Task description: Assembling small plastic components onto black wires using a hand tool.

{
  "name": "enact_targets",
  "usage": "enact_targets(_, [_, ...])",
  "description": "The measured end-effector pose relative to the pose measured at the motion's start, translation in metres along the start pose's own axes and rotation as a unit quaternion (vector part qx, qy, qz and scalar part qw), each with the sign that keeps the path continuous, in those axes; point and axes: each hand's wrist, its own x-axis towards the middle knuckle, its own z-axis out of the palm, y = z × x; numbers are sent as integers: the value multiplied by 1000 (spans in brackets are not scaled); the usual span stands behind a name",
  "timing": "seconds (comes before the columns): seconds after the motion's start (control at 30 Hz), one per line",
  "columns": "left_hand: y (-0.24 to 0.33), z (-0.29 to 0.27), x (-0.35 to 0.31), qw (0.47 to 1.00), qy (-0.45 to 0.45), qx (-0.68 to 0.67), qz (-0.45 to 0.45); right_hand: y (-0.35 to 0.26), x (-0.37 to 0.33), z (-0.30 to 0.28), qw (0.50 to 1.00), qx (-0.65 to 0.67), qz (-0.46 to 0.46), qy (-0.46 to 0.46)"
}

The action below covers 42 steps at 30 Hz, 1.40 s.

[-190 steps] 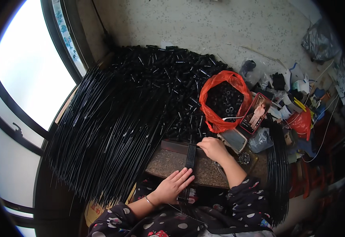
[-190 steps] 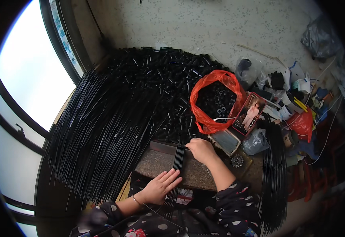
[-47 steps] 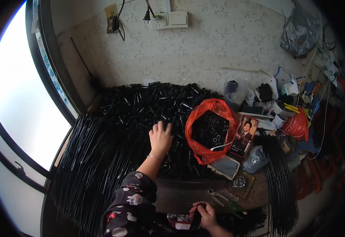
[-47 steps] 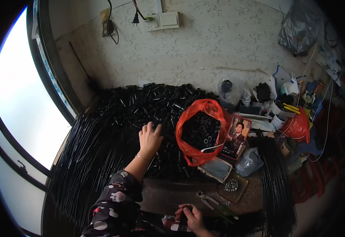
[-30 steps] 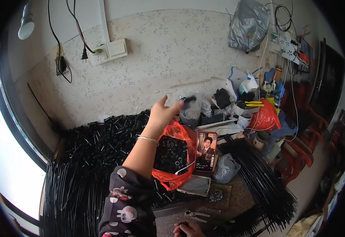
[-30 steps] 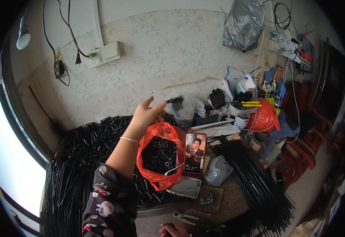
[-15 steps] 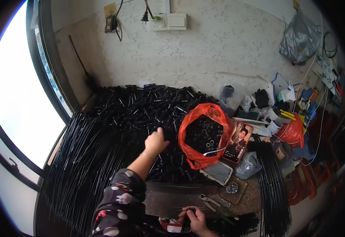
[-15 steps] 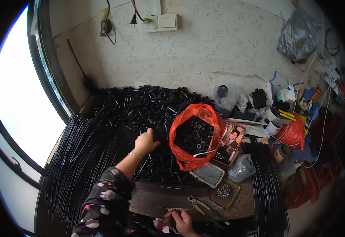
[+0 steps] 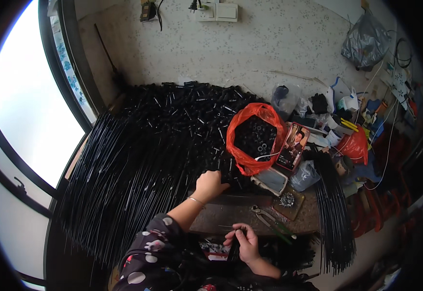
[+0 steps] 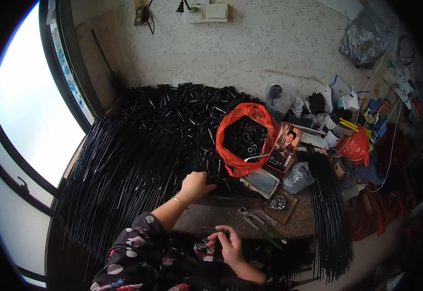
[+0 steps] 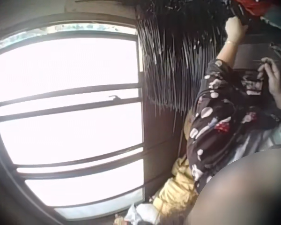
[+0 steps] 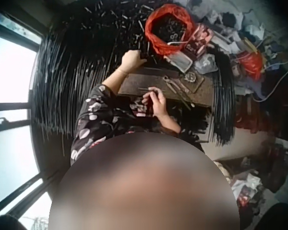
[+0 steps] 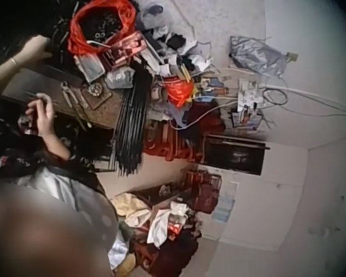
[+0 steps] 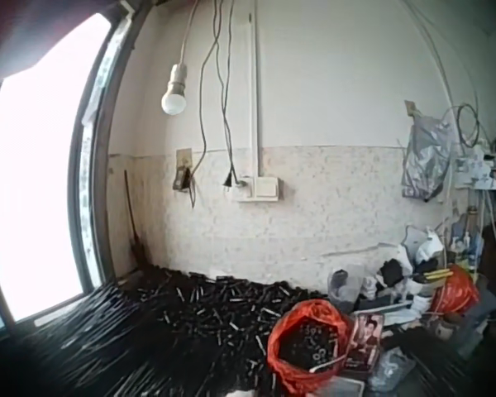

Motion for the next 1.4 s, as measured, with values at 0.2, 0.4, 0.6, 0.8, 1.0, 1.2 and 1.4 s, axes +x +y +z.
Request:
enact_targets(0.2, [-11,32,2,983,146,-104,-39,7,-13,-10,997,71,-22,37])
enact_targets(0.4, [-16,37,-85,970,127,-202,53,6,-24,-28,994,53,-54,81])
enact_targets(0.6, [-6,36,-142,691,76,-719,22,7,-24,-14,995,-24,-93,20])
enact_targets(0.8, [36,2,-145,810,62,-526,253,14,-27,-11,977,-172,-127,-23])
enact_targets(1.0, [-13,26,-159,642,7,-766,-36,10,-25,-8,994,-71,-73,-35])
enact_targets(1.2, [-14,48,-189,457,-194,-860,-117,7,-26,1,999,32,-35,22])
enact_targets(1.4, [-8,43,-182,444,-189,-871,-92,16,-28,7,996,10,-80,36])
